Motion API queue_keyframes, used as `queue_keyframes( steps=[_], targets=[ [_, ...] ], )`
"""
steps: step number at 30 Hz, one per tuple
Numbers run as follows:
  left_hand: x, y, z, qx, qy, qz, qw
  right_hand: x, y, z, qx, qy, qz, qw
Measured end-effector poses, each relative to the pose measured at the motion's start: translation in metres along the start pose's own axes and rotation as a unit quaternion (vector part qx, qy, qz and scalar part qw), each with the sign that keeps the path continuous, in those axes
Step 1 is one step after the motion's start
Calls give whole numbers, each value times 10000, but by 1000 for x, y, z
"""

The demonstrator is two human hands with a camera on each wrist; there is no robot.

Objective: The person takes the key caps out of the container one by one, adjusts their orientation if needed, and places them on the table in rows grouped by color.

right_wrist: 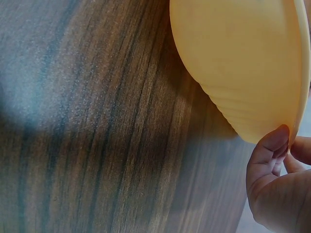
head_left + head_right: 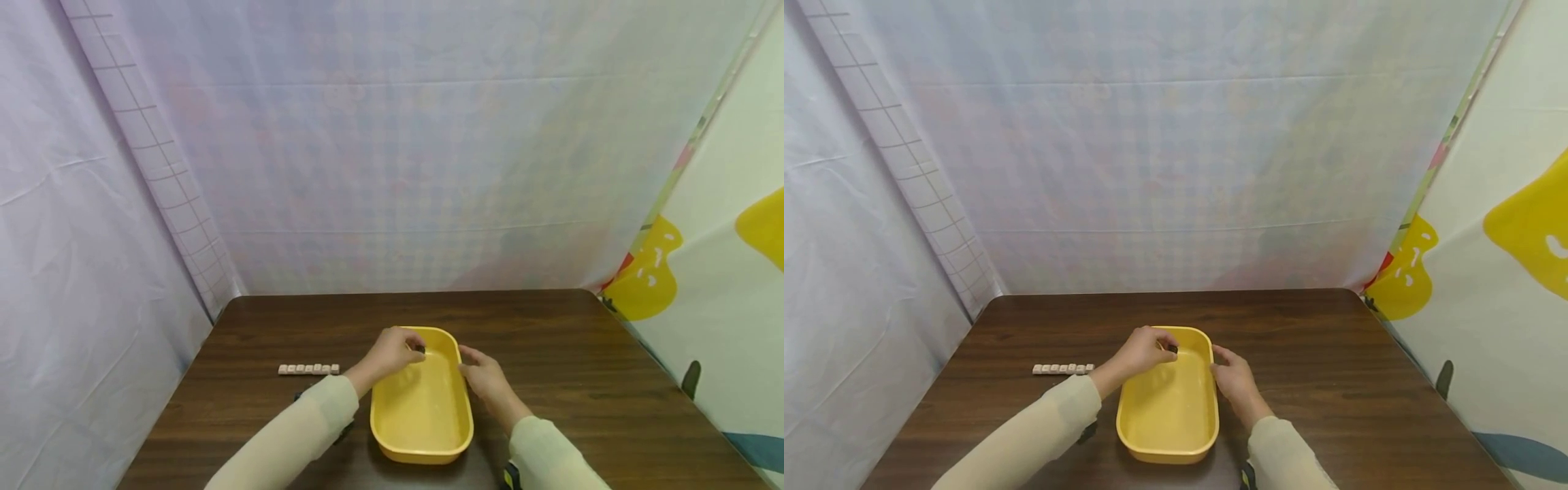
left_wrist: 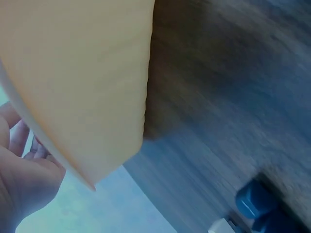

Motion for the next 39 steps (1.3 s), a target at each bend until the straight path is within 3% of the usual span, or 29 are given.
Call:
queue_keyframes(
  steps=[10,20,31,39],
  targets=[
    [-20,-23,-12,127,-303,-631,9975,2,1,0,-19,103,27,9999],
    [-55,-57,-42,428,-623,-405,9963,3,2,0,-22,66,55,10000],
    [-96,-96,-85,762,-1145,-244,9902,0,2,3,-25,-98,76,9999],
    [-127,-108,-116,754,-1072,327,9908,1,1,3,13,-78,-103,9999]
  ],
)
Point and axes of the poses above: each hand's wrist, its own z-axis towards the middle knuckle, its own y-axis out of the palm, x = y × z, the point moved 9 cm from there along z, towards the middle knuckle, and after that the axes turned 7 degrees about z, right-handed, at the moved point
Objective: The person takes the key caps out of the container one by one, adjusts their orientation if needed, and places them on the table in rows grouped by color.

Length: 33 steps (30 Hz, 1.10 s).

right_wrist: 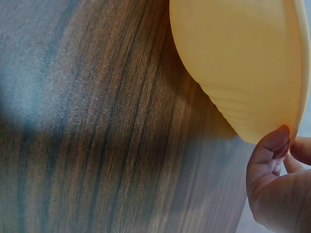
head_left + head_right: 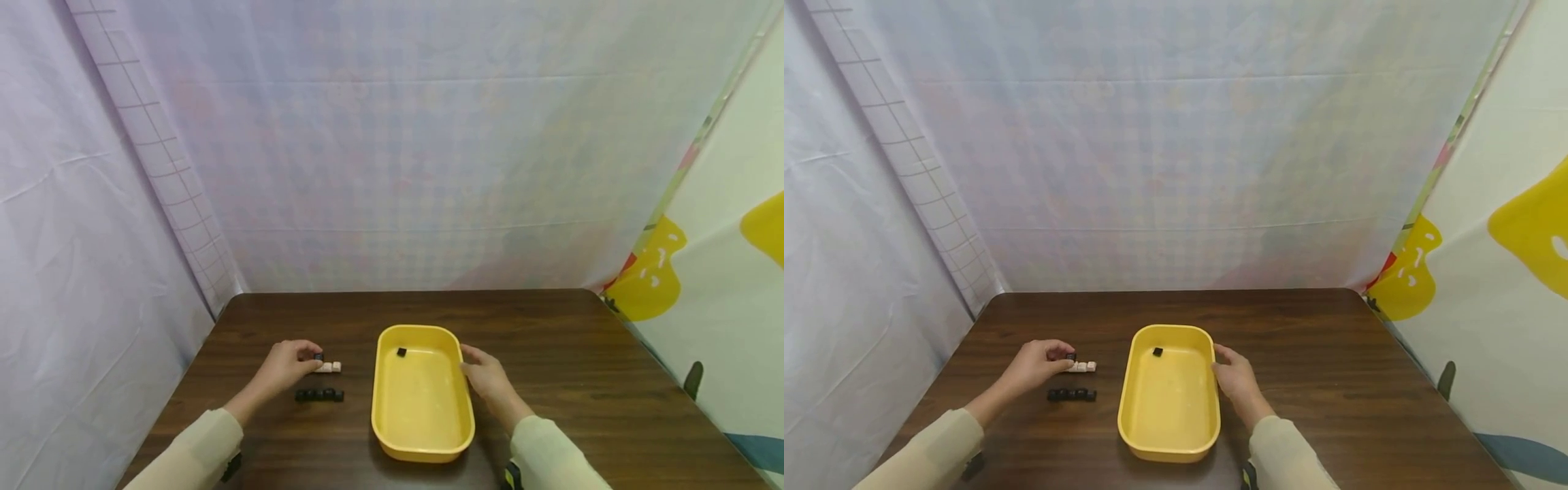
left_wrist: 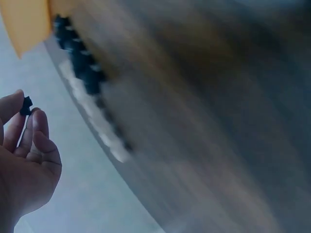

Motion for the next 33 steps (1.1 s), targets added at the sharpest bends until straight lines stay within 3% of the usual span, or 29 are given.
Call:
queue_keyframes(
  steps=[7,12,19,33],
  targets=[
    [-32,-8,-22,-110,40,269,9996,-1,2,0,-38,-16,47,10000],
    [-46,-10,-32,-269,175,362,9988,-2,1,0,-53,-28,-36,10000],
    [-49,0,-39,-547,391,439,9968,-2,0,-1,11,-63,-91,9999],
    [-51,9,-40,-577,551,288,9964,1,1,-1,-5,-9,-35,10000]
  ],
)
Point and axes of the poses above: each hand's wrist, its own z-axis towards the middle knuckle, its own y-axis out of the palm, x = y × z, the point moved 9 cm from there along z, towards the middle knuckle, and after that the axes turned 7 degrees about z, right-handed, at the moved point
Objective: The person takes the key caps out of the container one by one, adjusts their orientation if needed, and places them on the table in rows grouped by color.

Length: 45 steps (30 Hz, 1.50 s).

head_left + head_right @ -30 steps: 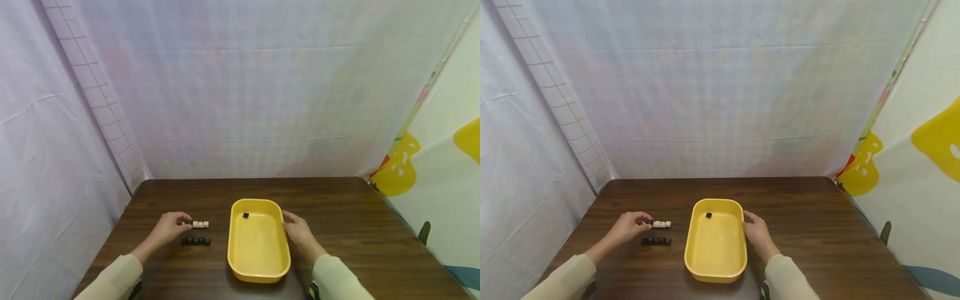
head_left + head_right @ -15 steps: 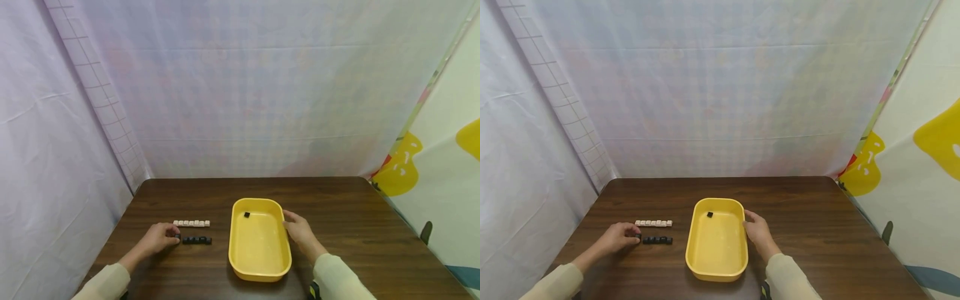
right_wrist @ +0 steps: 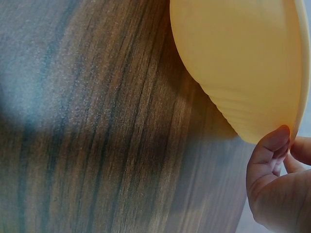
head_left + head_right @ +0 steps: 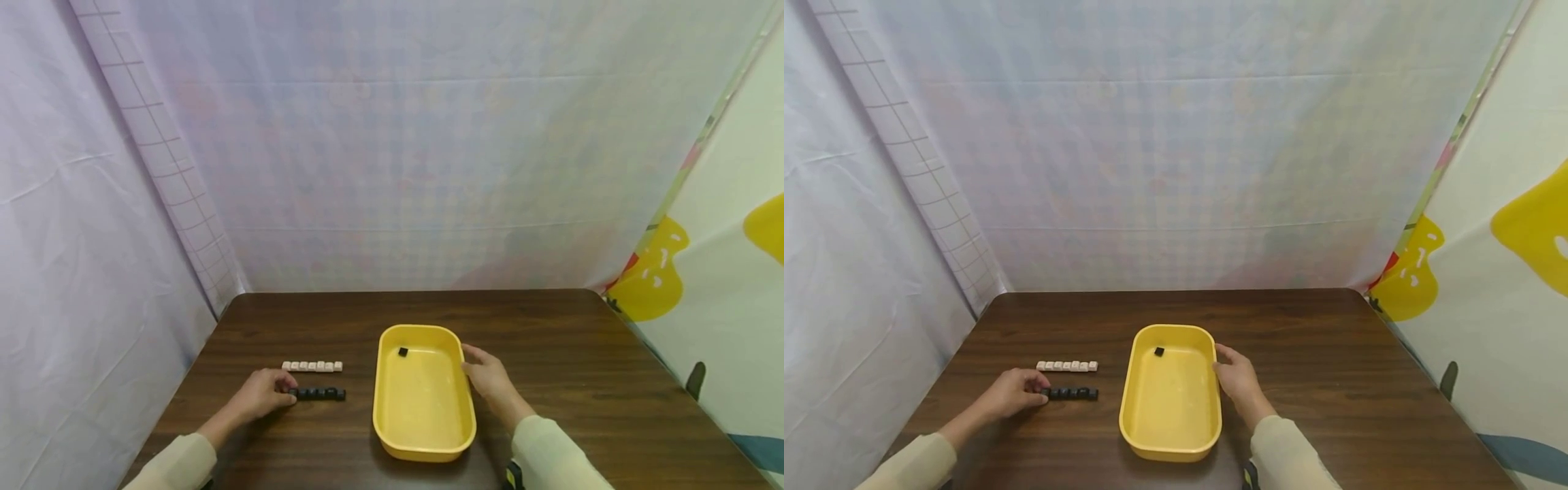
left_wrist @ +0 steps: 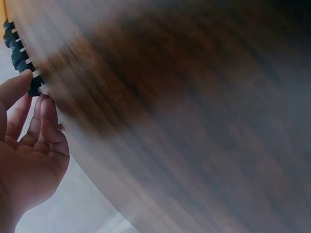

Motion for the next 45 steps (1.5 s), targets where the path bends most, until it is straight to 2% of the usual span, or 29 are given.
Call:
queue_keyframes(
  steps=[5,8,12,15,18,21,27,32,37,41,45],
  targets=[
    [1,-1,-1,-48,28,79,10000,0,1,0,12,-6,-57,10000],
    [0,-4,0,-20,-91,149,9998,-2,2,0,-8,-55,-96,9999],
    [3,-12,3,301,-294,303,9987,-2,2,0,-7,-51,-109,9999],
    [13,-18,12,589,-360,334,9971,-2,1,0,3,-32,-133,9999],
    [30,-20,24,717,-334,239,9966,-1,1,0,-5,-20,-158,9999],
    [54,-16,41,667,-261,98,9974,-1,1,1,8,8,-128,9999],
    [108,5,71,302,-86,-22,9995,0,2,2,37,40,-61,10000],
    [143,25,93,11,187,9,9998,0,4,1,-4,21,-86,10000],
    [162,42,111,-104,428,51,9990,0,3,1,-15,46,-41,10000],
    [174,49,121,-60,612,84,9981,-1,4,-1,-63,30,24,10000],
    [183,60,128,-98,647,258,9975,-1,4,-2,-103,31,79,9999]
  ],
)
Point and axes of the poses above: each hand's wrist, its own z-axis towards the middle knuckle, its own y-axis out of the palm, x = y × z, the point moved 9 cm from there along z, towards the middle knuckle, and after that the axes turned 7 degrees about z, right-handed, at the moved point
